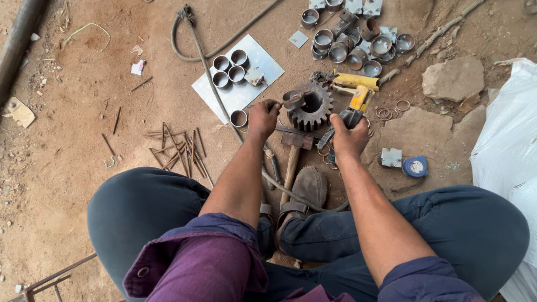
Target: The person sits on the ground and uses a handheld welding tool to join a small metal piece to a larger gear-like component. After welding, the person uses pliers to inspect the joint and then picks up a metal cylinder to fit it onto the gear.
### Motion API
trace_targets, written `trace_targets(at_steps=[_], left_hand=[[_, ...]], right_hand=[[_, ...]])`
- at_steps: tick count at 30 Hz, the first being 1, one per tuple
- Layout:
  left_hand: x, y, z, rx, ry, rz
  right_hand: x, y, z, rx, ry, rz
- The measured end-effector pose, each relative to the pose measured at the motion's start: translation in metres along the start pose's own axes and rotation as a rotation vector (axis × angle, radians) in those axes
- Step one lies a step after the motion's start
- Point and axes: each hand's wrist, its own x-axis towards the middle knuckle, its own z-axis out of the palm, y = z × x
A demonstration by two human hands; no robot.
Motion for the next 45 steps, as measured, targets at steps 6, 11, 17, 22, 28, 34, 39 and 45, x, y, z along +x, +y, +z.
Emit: trace_targets(at_steps=[6,11,17,22,28,34,39,45], left_hand=[[0.022,0.029,0.005,-0.588,-0.181,0.093],[0.032,0.104,-0.002,-0.831,-0.347,0.312],[0.015,0.192,-0.015,-0.961,-0.401,0.528],[-0.005,0.238,-0.028,-0.985,-0.482,0.641],[-0.031,0.273,-0.046,-0.948,-0.502,0.697],[-0.044,0.289,-0.058,-0.897,-0.5,0.748],[-0.043,0.289,-0.057,-0.949,-0.509,0.763],[-0.04,0.287,-0.057,-0.946,-0.496,0.735]], right_hand=[[0.008,0.003,0.003,0.214,0.176,-0.001],[0.017,0.013,0.005,0.224,0.289,-0.05],[0.007,-0.006,0.003,0.255,0.256,0.098],[0.008,-0.008,0.007,0.255,0.27,0.139],[0.005,-0.016,0.004,0.111,0.263,0.162],[0.002,-0.016,0.002,0.136,0.218,0.193],[0.003,-0.015,0.003,0.127,0.223,0.19],[0.003,-0.015,0.003,0.103,0.23,0.205]])
